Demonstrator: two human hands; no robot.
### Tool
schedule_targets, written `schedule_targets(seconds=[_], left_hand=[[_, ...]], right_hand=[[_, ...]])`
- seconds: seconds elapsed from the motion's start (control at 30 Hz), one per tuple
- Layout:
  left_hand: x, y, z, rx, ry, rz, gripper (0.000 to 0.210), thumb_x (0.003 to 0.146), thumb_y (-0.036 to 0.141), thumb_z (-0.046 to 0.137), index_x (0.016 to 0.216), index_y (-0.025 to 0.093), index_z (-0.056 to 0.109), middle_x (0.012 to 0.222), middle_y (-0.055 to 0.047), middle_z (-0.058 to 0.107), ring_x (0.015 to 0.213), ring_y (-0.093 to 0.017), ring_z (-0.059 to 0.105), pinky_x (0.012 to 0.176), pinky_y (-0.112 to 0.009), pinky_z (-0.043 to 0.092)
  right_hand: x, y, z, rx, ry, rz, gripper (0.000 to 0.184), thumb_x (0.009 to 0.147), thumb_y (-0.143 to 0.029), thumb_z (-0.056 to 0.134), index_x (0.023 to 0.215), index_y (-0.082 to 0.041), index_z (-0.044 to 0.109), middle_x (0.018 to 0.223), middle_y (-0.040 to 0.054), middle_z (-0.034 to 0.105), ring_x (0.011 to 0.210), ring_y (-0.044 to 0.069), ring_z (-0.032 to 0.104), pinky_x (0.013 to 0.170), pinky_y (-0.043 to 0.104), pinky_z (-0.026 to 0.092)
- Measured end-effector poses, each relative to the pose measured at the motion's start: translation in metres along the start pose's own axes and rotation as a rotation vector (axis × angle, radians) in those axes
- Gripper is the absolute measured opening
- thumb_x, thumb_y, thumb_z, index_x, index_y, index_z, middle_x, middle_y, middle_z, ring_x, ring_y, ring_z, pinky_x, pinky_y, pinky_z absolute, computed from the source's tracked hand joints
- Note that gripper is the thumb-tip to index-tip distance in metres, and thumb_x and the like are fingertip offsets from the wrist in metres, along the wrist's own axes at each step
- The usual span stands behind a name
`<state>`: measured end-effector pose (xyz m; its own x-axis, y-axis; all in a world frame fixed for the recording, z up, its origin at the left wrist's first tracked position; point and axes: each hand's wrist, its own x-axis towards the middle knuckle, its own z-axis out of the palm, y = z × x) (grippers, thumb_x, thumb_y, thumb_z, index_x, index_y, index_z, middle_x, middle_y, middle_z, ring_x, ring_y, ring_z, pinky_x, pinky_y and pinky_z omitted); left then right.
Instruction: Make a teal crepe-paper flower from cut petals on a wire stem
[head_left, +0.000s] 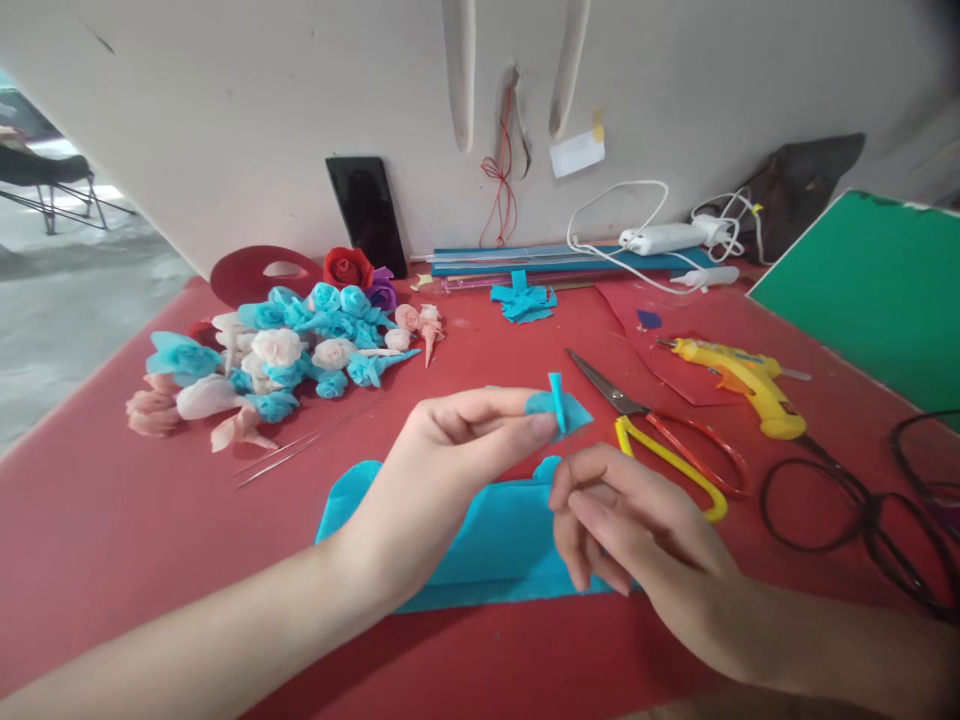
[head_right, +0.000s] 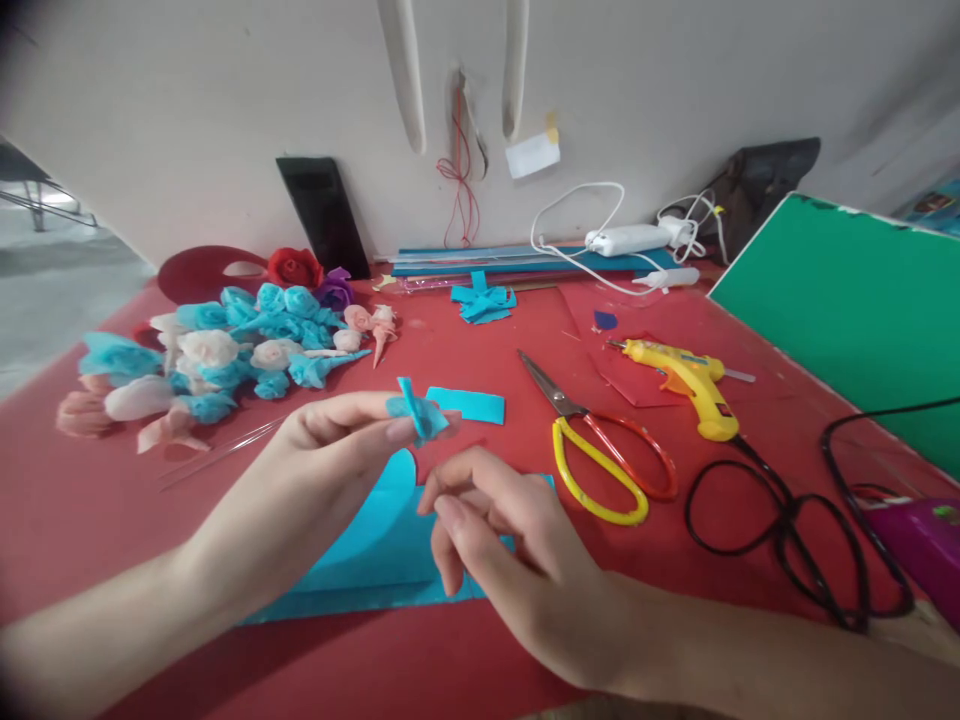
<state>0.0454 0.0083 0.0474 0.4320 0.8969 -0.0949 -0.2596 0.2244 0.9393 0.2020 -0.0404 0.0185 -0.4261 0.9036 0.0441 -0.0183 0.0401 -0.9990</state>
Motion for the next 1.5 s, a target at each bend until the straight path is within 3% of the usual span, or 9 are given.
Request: schedule_targets(seconds=[0.23, 0.77, 1.13, 1.5], left_hand=[[-0.007, 0.006, 0.001, 0.032, 0.012, -0.013, 0.010, 0.076, 0.025, 0.063, 0.070, 0.020, 0.069, 0.066, 0.004, 0.064, 0.063, -0.008, 0.055, 0.063, -0.017, 0.046], [-0.005, 0.010, 0.002, 0.152, 0.098, 0.074, 0.004, 0.067, 0.018, 0.071, 0.069, 0.022, 0.071, 0.064, 0.008, 0.069, 0.060, -0.003, 0.059, 0.056, -0.006, 0.047], [-0.002, 0.009, 0.002, 0.071, 0.107, -0.031, 0.003, 0.065, 0.021, 0.072, 0.063, 0.021, 0.070, 0.063, 0.004, 0.068, 0.062, -0.009, 0.061, 0.056, -0.016, 0.049], [-0.004, 0.010, 0.001, 0.047, 0.001, -0.031, 0.004, 0.068, 0.018, 0.070, 0.066, 0.021, 0.070, 0.067, 0.006, 0.069, 0.067, -0.007, 0.061, 0.066, -0.012, 0.049]], right_hand=[[-0.005, -0.002, -0.001, -0.060, -0.024, -0.026, 0.014, 0.096, -0.027, 0.030, 0.092, -0.024, 0.043, 0.063, -0.0061, 0.047, 0.052, 0.003, 0.036, 0.047, 0.013, 0.030], [-0.008, 0.000, -0.002, 0.011, -0.040, 0.019, 0.019, 0.097, -0.024, 0.027, 0.092, -0.023, 0.045, 0.062, -0.0059, 0.047, 0.055, 0.003, 0.040, 0.052, 0.014, 0.032], [-0.008, 0.000, 0.000, 0.017, -0.013, 0.021, 0.019, 0.097, -0.025, 0.028, 0.090, -0.020, 0.045, 0.062, -0.0038, 0.047, 0.056, 0.006, 0.042, 0.050, 0.018, 0.031], [-0.009, -0.001, -0.001, -0.010, -0.045, 0.008, 0.020, 0.097, -0.023, 0.026, 0.088, -0.021, 0.044, 0.063, -0.0048, 0.045, 0.056, 0.005, 0.040, 0.052, 0.018, 0.030]])
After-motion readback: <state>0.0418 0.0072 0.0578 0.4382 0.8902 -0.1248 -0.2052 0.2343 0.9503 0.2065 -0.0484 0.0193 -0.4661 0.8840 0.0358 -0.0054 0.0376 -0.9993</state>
